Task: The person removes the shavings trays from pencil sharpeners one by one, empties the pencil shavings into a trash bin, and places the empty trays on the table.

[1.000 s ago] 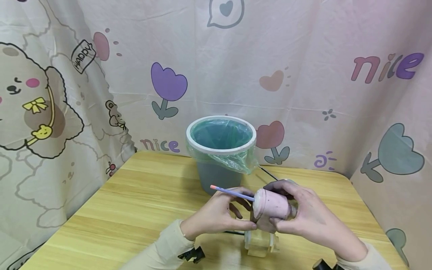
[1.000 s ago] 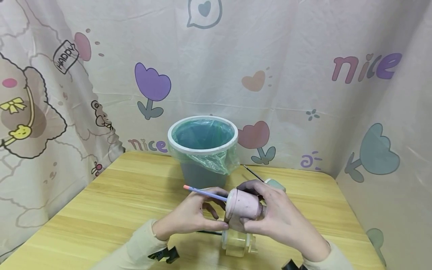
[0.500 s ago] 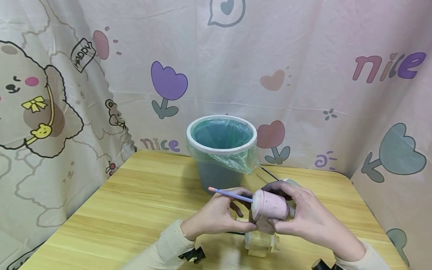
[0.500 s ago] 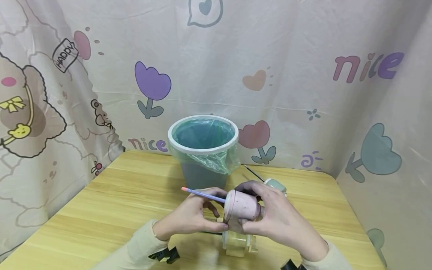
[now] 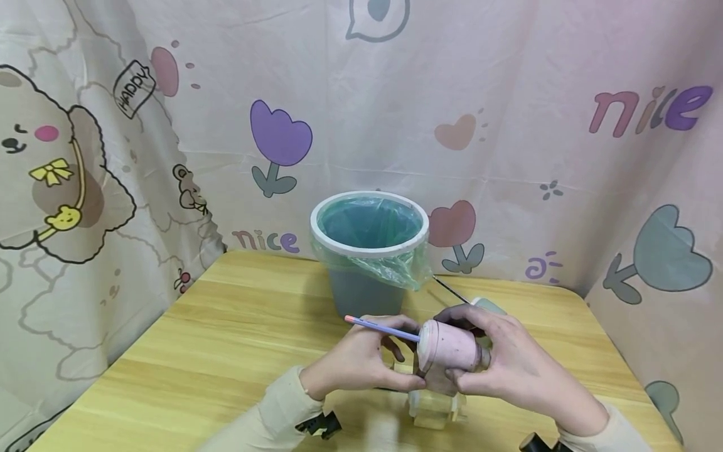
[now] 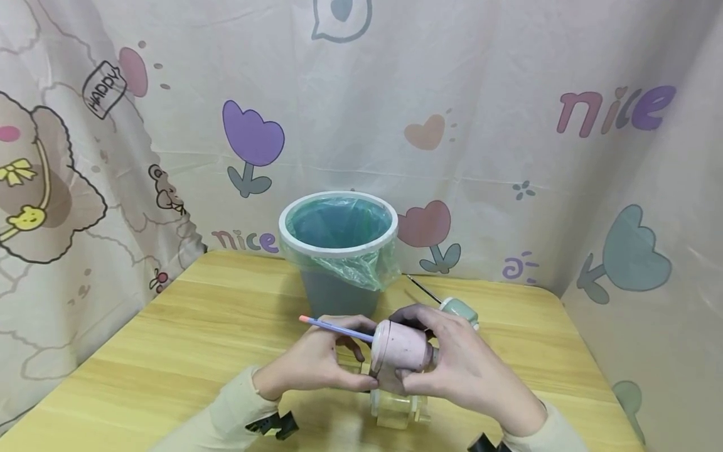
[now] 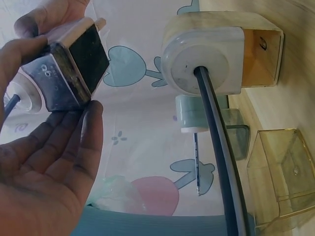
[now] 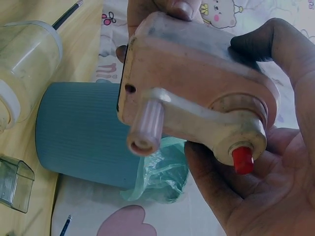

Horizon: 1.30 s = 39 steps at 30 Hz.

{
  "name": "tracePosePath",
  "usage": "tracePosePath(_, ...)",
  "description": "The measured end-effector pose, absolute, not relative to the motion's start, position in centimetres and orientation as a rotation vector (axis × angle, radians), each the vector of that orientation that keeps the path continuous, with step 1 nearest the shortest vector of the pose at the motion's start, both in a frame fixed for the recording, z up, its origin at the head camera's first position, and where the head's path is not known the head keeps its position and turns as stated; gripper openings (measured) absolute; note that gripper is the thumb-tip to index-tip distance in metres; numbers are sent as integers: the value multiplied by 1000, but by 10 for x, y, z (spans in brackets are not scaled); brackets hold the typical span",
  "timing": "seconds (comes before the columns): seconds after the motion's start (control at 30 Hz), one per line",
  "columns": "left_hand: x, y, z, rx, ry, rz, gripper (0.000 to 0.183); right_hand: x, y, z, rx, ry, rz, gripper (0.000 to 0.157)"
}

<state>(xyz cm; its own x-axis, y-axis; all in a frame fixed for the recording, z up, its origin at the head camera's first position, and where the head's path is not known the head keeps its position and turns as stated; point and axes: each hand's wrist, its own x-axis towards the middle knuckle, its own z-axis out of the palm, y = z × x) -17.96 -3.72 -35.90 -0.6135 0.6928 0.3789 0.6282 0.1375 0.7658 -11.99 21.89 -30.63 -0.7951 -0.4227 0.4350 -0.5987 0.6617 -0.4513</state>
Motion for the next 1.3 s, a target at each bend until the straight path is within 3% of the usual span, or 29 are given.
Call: tracePosePath(1.3, -184, -40, -358, 1323, 2240, 1596, 54, -122, 218, -306, 813, -2564, 820, 68)
